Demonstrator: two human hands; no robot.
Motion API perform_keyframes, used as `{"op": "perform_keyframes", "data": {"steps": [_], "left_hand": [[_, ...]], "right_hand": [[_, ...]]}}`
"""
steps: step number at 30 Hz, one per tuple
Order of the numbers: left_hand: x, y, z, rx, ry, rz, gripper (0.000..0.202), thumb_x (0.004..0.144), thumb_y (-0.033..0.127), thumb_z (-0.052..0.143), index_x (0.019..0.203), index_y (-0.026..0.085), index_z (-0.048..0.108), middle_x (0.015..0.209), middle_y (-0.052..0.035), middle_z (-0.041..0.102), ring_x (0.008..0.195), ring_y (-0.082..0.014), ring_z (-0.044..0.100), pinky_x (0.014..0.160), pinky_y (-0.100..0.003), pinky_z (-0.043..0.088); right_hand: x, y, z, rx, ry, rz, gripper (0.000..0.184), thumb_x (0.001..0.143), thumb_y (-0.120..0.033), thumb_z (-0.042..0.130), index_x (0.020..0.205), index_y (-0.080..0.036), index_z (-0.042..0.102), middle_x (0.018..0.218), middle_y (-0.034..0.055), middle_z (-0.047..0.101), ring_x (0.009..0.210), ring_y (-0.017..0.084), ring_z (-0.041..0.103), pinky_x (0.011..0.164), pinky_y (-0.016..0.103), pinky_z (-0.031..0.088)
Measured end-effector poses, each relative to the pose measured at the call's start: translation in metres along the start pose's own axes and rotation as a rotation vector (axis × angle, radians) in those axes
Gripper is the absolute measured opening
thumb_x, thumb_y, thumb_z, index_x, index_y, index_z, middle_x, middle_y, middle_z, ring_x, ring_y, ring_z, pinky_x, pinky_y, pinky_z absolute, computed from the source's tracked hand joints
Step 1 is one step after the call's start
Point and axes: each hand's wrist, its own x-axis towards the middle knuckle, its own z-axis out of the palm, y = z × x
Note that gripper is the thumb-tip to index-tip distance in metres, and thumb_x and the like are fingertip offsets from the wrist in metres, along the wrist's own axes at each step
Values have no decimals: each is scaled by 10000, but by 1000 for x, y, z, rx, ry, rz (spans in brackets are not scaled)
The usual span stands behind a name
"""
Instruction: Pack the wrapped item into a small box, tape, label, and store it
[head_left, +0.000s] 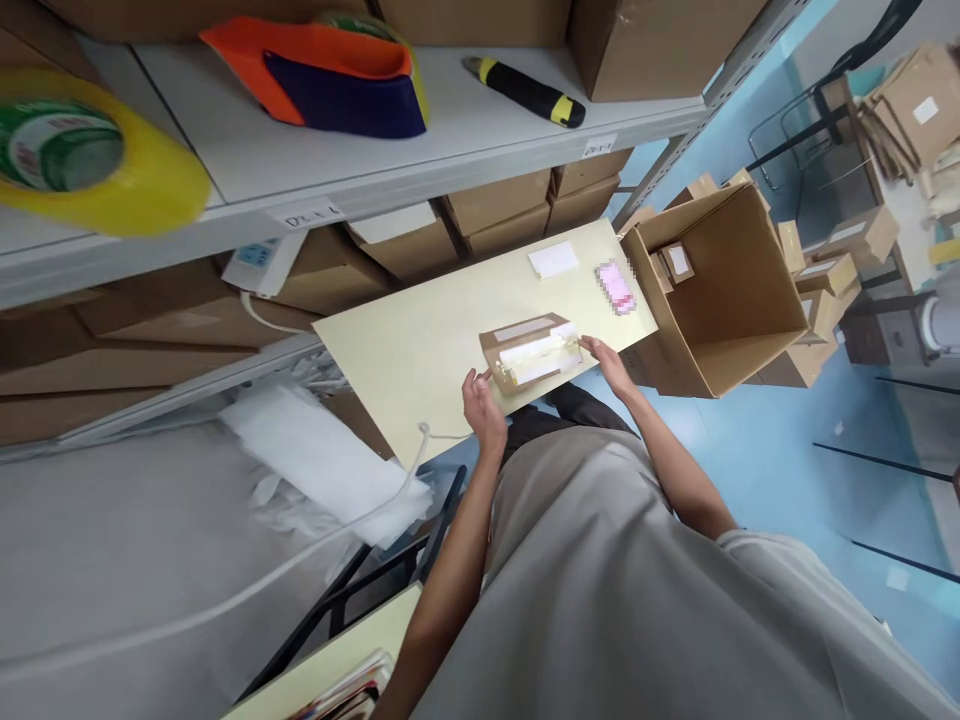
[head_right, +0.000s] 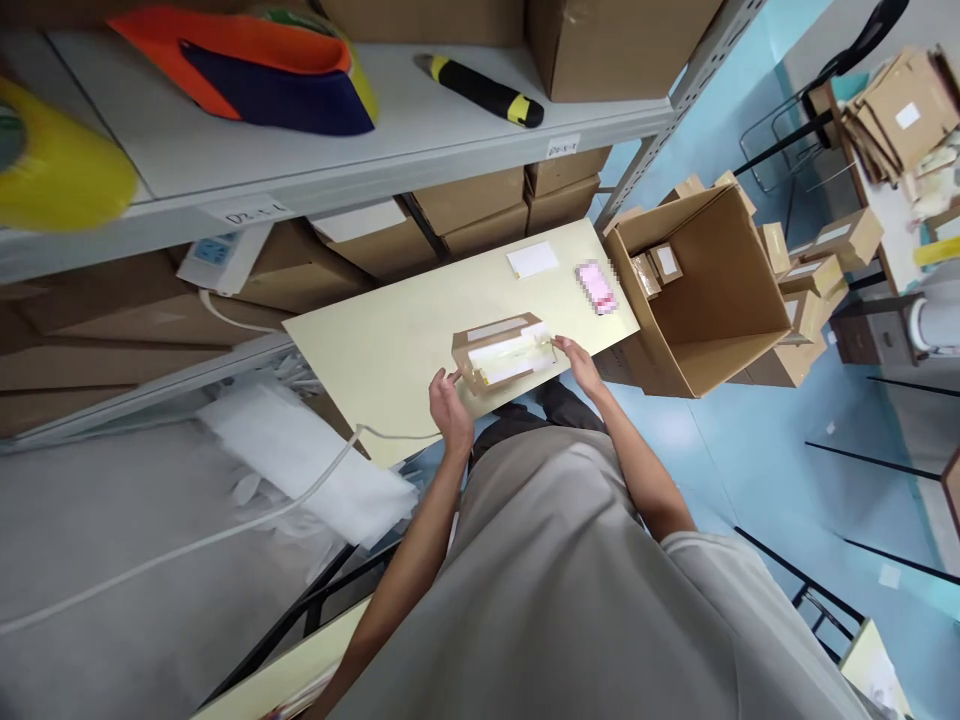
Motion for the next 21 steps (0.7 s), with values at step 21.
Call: {"op": "perform_keyframes", "data": {"steps": [21], "left_hand": [[-87,177,228,305,-60,374,403,1170,502,557,1474,297,724,1394,-132,674,1393,-316,705,1230,-479,610]], "right_hand": [[36,21,-261,484,138,59,779,869,-902,787,1339,-284,859,1467,128,838,1338,377,801,1204,537,632]]}}
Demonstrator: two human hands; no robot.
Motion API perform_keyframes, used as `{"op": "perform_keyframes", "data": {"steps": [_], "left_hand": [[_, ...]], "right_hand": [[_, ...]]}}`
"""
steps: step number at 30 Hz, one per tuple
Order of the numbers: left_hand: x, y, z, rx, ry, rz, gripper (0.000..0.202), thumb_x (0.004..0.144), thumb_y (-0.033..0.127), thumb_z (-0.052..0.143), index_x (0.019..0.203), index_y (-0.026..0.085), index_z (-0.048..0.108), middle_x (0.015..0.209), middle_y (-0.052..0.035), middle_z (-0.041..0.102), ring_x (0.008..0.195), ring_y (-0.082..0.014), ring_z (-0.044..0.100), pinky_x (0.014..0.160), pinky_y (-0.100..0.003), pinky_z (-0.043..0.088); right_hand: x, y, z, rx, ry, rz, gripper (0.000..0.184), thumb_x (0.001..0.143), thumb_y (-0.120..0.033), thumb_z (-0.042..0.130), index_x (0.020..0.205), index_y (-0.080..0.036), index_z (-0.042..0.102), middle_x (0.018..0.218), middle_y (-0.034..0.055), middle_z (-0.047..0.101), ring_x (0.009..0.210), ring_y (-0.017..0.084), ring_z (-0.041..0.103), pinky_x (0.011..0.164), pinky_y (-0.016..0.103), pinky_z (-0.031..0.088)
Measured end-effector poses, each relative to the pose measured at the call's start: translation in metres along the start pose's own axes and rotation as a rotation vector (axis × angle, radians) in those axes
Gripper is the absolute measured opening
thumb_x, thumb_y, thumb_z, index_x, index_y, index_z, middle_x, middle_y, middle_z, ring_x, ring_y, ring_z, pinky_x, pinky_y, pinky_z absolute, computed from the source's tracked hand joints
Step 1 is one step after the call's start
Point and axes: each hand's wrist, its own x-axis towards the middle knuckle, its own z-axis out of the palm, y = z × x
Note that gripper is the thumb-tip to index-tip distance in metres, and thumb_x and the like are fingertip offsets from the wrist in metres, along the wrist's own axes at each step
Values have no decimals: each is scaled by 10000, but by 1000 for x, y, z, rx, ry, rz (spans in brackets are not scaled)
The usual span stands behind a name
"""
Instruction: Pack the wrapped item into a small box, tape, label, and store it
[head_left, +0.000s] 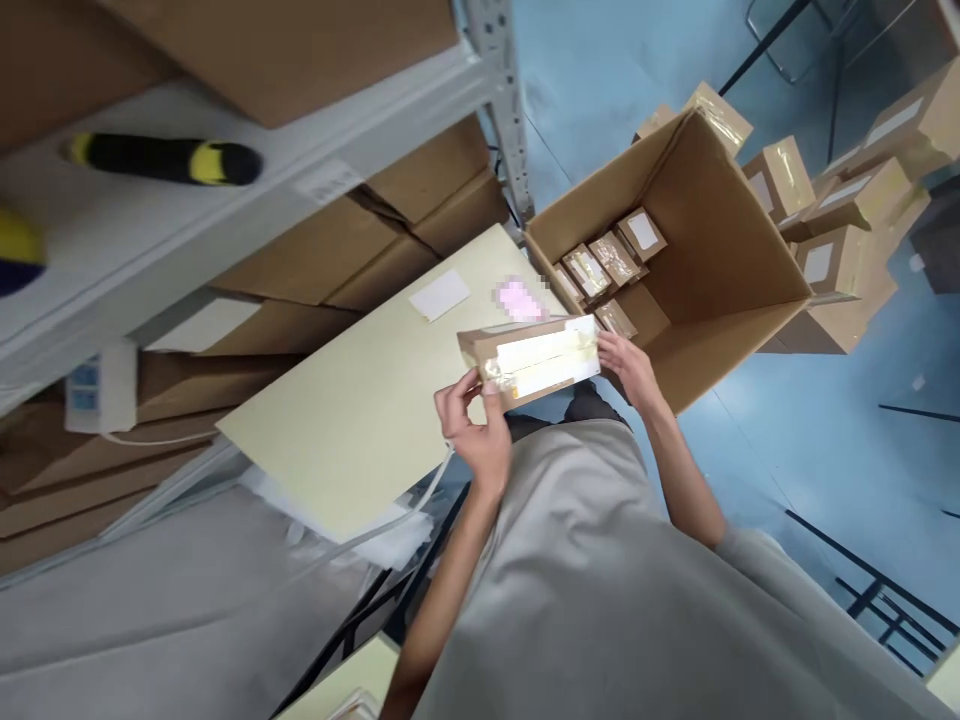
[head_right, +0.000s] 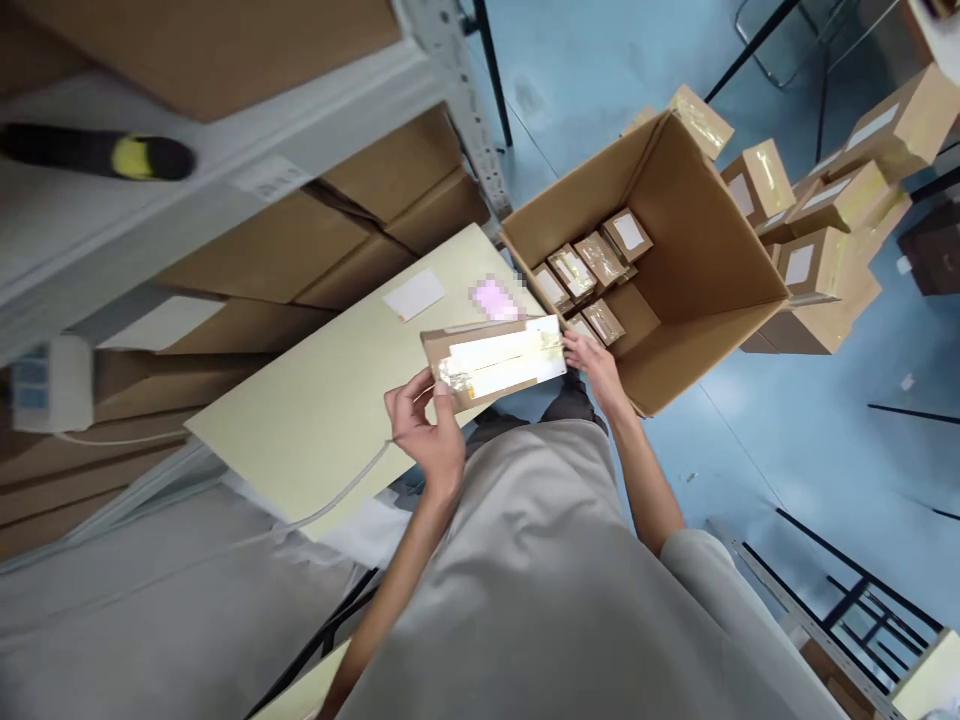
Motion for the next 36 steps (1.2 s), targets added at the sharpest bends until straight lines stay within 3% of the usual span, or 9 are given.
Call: {"op": "perform_keyframes", "data": {"steps": [3,6,9,14,19,24,28,31,36], "left_hand": [[-9,58,73,-7,-232,165,376,1170,456,587,1477,302,741,1390,-141,704,1388,-320,707,1273,-493,578],[-17,84,152,-20,-517,333,421,1186,382,529,1559,269,689,1493,-160,702,1463,-305,677,1320,-478,541],[-24,81,227,77,-748,402,534,1155,279,516,1674,167,571,1654,-199,635,1568,-327,604,1372,-512,485],[-30,52,326,366,-996,286,657,1043,152,573,1687,29,526,1725,-269,572,1580,-416,572,1392,-558,435],[-11,22,393,508,-1088,163,734,985,175,680,1683,14,520,1671,-290,606,1562,-453,562,1361,-587,452],[22,-13,447,563,-1127,92,761,951,155,720,1682,43,541,1688,-258,600,1570,-434,555,1383,-546,424],[36,-34,481,573,-1141,68,825,906,144,756,1699,79,538,1716,-243,564,1569,-433,547,1390,-549,420],[40,-39,505,559,-1192,75,862,897,146,765,1720,80,514,1714,-238,568,1586,-427,535,1403,-539,406],[47,-28,553,501,-1267,139,886,951,159,706,1781,42,421,1830,-235,468,1690,-409,442,1459,-527,317]], "right_hand": [[20,-11,-83,43,198,-20,758,921,-908,695,1336,-291,842,1483,115,825,1385,346,776,1205,496,623],[31,-2,-150,140,377,12,704,925,-882,714,1292,-292,827,1496,95,806,1449,306,735,1242,454,581],[42,19,-188,282,605,171,689,966,-873,668,1363,-318,763,1498,66,792,1455,263,717,1227,457,585],[80,62,-211,406,892,484,529,1071,-739,626,1371,-309,699,1406,71,816,1255,237,795,1002,436,696],[123,102,-216,430,927,604,391,1061,-577,727,1299,-267,720,1255,62,861,1103,224,836,891,382,727],[165,139,-217,505,907,720,384,1079,-566,728,1284,-241,729,1179,87,881,1094,242,846,994,457,724],[194,163,-220,528,938,754,439,1074,-604,734,1317,-238,734,1218,91,874,1211,251,828,1137,554,669],[211,172,-231,518,1000,736,472,1081,-605,724,1389,-248,713,1350,106,847,1307,258,804,1190,617,630],[238,173,-259,521,1042,637,558,1116,-604,652,1564,-271,642,1593,134,743,1441,280,746,1264,660,562]]}}
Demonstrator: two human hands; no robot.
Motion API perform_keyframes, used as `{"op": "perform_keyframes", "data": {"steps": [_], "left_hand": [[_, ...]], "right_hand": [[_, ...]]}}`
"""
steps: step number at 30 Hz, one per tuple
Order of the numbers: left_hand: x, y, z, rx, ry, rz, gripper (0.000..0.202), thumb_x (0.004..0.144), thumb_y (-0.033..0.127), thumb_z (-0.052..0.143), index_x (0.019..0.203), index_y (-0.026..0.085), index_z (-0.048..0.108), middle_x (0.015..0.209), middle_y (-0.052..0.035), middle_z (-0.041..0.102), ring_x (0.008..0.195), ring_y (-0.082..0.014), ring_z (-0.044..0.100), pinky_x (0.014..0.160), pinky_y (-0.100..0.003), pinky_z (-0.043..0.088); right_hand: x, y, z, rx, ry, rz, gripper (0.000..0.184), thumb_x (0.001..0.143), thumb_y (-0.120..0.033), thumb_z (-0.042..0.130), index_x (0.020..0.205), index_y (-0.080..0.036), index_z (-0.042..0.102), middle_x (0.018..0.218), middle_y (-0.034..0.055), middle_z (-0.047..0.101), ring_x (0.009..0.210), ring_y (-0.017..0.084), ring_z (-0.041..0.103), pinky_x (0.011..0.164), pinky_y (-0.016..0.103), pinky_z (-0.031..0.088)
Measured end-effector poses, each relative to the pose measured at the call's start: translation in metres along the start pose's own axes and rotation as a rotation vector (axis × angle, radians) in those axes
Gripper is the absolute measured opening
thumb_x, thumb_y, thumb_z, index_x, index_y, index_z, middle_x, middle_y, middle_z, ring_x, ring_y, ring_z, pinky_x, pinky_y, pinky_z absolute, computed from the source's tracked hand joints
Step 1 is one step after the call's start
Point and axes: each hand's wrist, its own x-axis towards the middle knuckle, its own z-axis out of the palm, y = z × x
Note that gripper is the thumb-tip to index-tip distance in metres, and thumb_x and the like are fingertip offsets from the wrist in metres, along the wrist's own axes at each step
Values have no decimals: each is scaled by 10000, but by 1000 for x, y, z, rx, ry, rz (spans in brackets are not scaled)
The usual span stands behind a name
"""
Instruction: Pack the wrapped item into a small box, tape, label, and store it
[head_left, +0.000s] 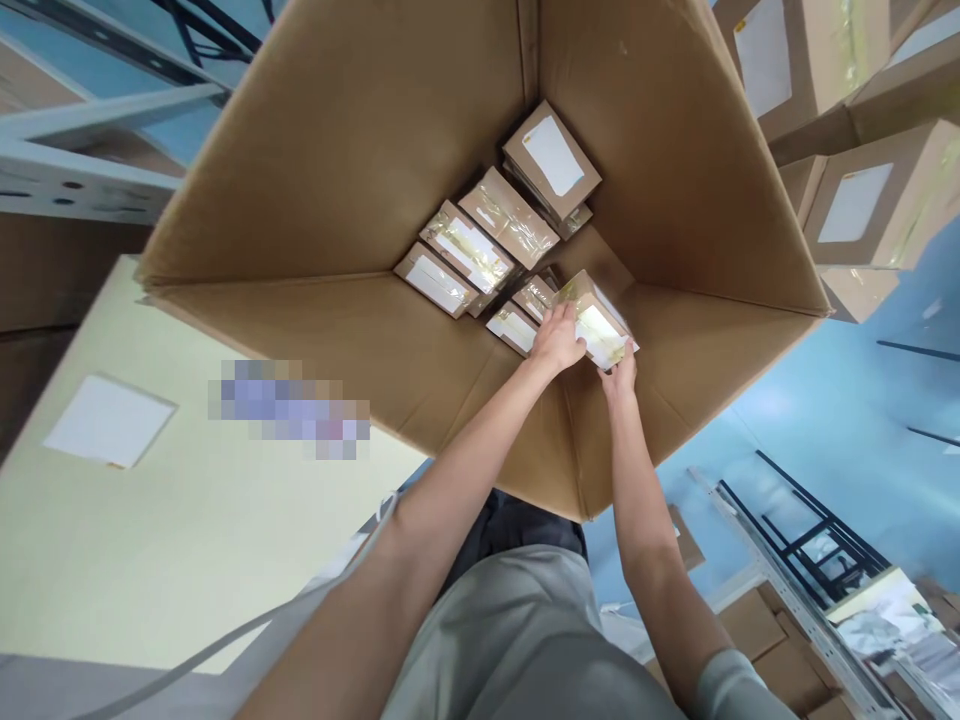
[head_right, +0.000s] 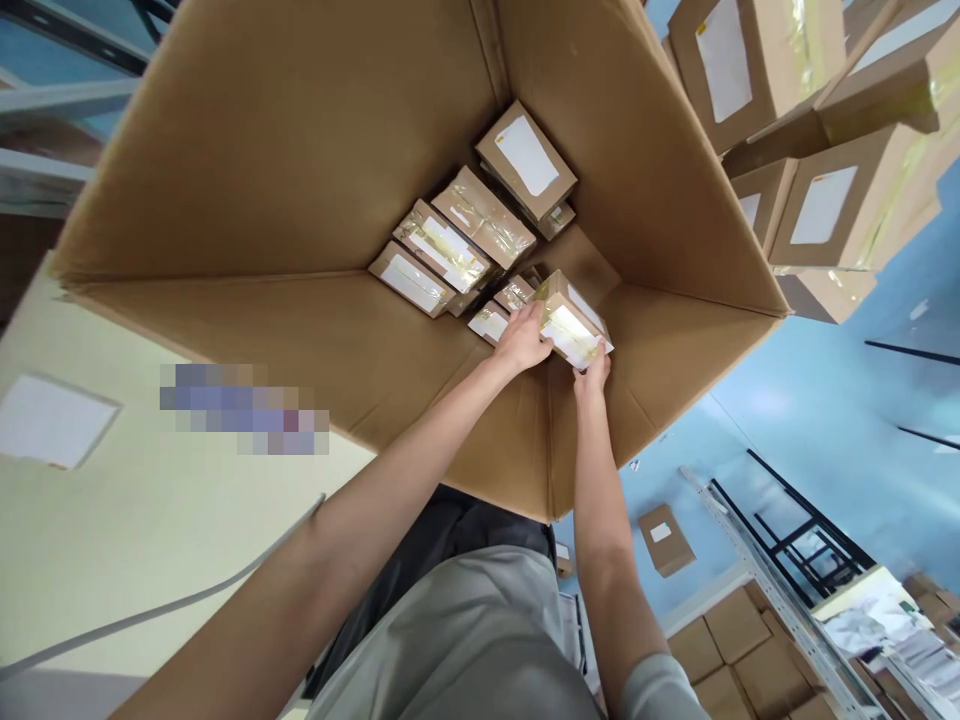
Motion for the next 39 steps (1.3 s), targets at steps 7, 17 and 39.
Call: {"op": "perform_keyframes", "data": {"steps": [7,17,39], "left_hand": [[44,10,-8,-17,-55,-61,979,979,183,726,1857,102,301,1972,-184,170,1818,-400,236,1488,-522,255],[-74,-9,5,-108,-89,-82,649,1070,191,592,1715,112,574,1846,-205,474,1772,-372,373,1455,-548,352],[-456,-82,-67,-827,1194,34,573,868,65,554,1359,228,801,1286,-75,829,974,-170,752,884,-311,640]], "right_hand": [[32,-26,27,-105,-85,16,739,1106,-692,615,1698,-252,573,1779,187,571,1719,341,488,1348,692,451],[-20,-18,27,-363,-259,17,411,1106,-480,697,1420,-217,743,1718,163,651,1634,250,583,1366,503,467],[-395,34,-11,-750,-1261,-474,262,1023,-435,835,1198,-241,824,1286,96,889,1258,239,830,1172,406,629]]}}
